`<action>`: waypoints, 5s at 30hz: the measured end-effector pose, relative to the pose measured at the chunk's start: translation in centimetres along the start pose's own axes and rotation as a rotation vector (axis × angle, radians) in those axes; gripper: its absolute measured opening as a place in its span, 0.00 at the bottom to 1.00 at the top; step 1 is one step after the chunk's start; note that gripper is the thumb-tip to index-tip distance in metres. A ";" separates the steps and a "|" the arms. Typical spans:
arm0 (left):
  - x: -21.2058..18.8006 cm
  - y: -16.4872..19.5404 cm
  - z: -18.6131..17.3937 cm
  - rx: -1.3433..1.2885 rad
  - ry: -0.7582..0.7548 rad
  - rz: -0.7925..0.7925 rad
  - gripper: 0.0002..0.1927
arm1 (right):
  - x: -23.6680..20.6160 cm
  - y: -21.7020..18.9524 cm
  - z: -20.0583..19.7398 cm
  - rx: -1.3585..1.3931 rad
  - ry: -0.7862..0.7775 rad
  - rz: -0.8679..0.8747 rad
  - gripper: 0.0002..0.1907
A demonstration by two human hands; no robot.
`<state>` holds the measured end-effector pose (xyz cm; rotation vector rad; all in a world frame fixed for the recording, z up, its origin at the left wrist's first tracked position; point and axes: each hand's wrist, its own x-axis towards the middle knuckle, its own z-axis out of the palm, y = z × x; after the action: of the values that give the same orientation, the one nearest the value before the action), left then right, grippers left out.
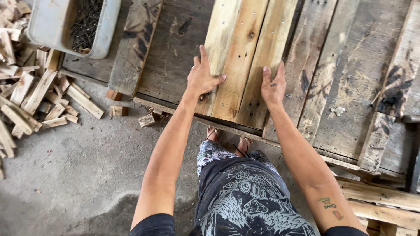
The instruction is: The person assembles a wooden frame by arranging planks on a workbench, aligning them, and securing them with nails and a hammer. The person repeatedly positions the planks, picks up nails from a container, and hammers them into the wood to join the pieces.
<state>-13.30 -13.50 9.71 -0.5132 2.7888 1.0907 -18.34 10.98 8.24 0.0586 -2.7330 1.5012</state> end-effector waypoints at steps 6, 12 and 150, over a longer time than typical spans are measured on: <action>0.2 -0.3 0.4 -0.005 0.006 0.000 0.71 | 0.0 -0.8 -0.3 -0.048 0.043 -0.091 0.41; 0.4 -0.4 0.5 -0.037 0.008 -0.011 0.71 | 0.0 -2.8 -1.2 -0.082 -0.111 0.123 0.49; -2.5 -1.6 -0.5 0.359 0.330 -0.054 0.46 | -4.6 18.6 -31.7 0.107 0.210 0.572 0.26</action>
<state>-10.40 -14.24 9.62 -0.7756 3.1271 0.5099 -14.54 47.82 9.41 -0.8930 -2.6141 1.6390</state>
